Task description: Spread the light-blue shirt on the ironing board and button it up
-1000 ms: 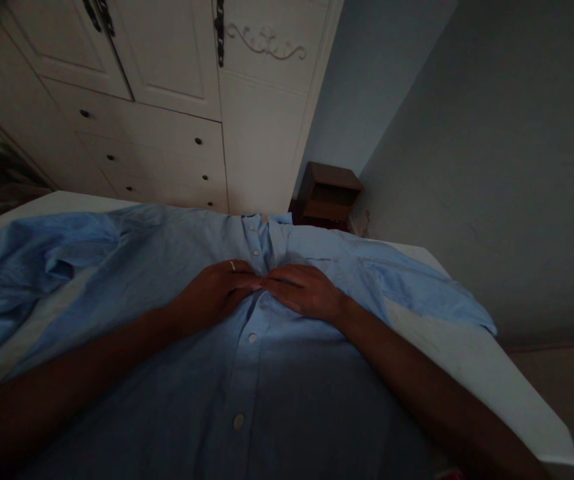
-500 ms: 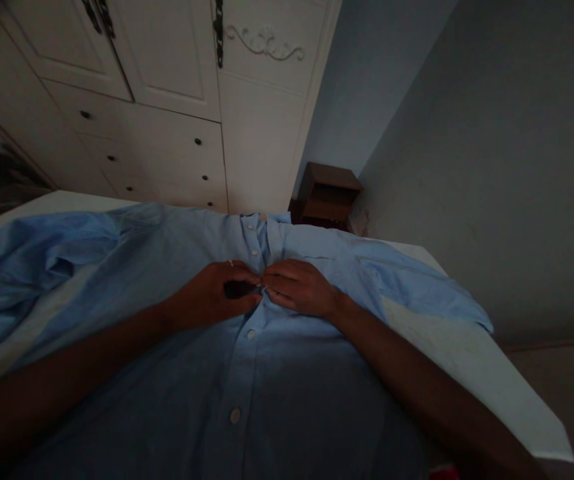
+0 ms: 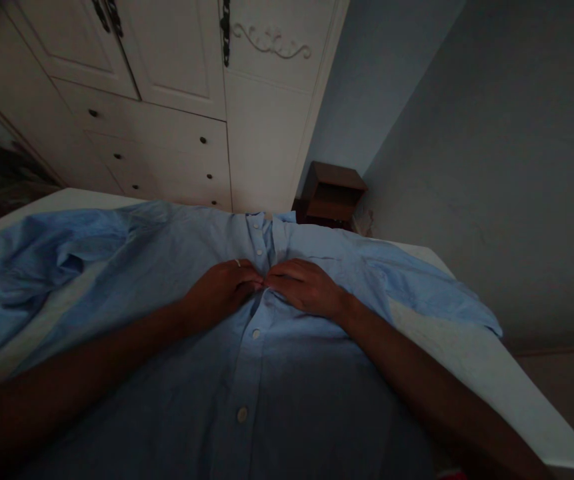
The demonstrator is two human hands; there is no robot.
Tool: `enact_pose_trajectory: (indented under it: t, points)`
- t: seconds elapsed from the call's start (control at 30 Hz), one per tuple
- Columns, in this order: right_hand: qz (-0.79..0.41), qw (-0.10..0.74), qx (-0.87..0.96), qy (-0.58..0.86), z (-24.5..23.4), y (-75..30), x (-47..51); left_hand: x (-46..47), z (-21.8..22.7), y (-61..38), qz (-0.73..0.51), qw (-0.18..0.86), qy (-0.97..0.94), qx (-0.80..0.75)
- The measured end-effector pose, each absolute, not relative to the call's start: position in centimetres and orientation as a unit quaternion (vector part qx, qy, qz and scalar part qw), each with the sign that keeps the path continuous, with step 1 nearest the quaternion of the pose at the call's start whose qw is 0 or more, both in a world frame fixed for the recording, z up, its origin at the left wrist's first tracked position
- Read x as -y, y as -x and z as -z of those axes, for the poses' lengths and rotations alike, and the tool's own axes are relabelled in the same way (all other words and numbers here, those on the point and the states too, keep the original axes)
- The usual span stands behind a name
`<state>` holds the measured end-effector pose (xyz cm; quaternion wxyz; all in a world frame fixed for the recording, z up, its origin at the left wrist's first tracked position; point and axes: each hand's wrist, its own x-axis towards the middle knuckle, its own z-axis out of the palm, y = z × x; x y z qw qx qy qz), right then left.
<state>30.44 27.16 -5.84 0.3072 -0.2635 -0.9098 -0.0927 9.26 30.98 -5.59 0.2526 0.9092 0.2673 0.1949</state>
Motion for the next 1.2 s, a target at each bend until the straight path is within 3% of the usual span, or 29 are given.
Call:
enact_pose_trajectory:
  t: [0.1, 0.27, 0.5, 0.77, 1.2]
  points:
    - [0.088, 0.307, 0.91, 0.266, 5.9, -30.3, -27.2, -30.8, 5.8, -9.4, -0.21, 0.23, -0.907, -0.283]
    - [0.096, 0.305, 0.911, 0.26, 5.9, -30.3, -27.3, -30.8, 5.7, -9.6, -0.233, 0.292, -0.875, -0.307]
    - [0.072, 0.292, 0.917, 0.26, 5.6, -30.2, -27.1, -30.2, 5.0, -9.8, -0.179, 0.294, -0.878, -0.332]
    - [0.049, 0.292, 0.917, 0.268, 5.7, -30.5, -27.1, -29.8, 3.6, -9.3, -0.172, 0.391, -0.845, -0.322]
    - [0.073, 0.299, 0.897, 0.317, 6.7, -30.6, -27.2, -30.3, 4.3, -9.4, -0.155, 0.375, -0.846, -0.344]
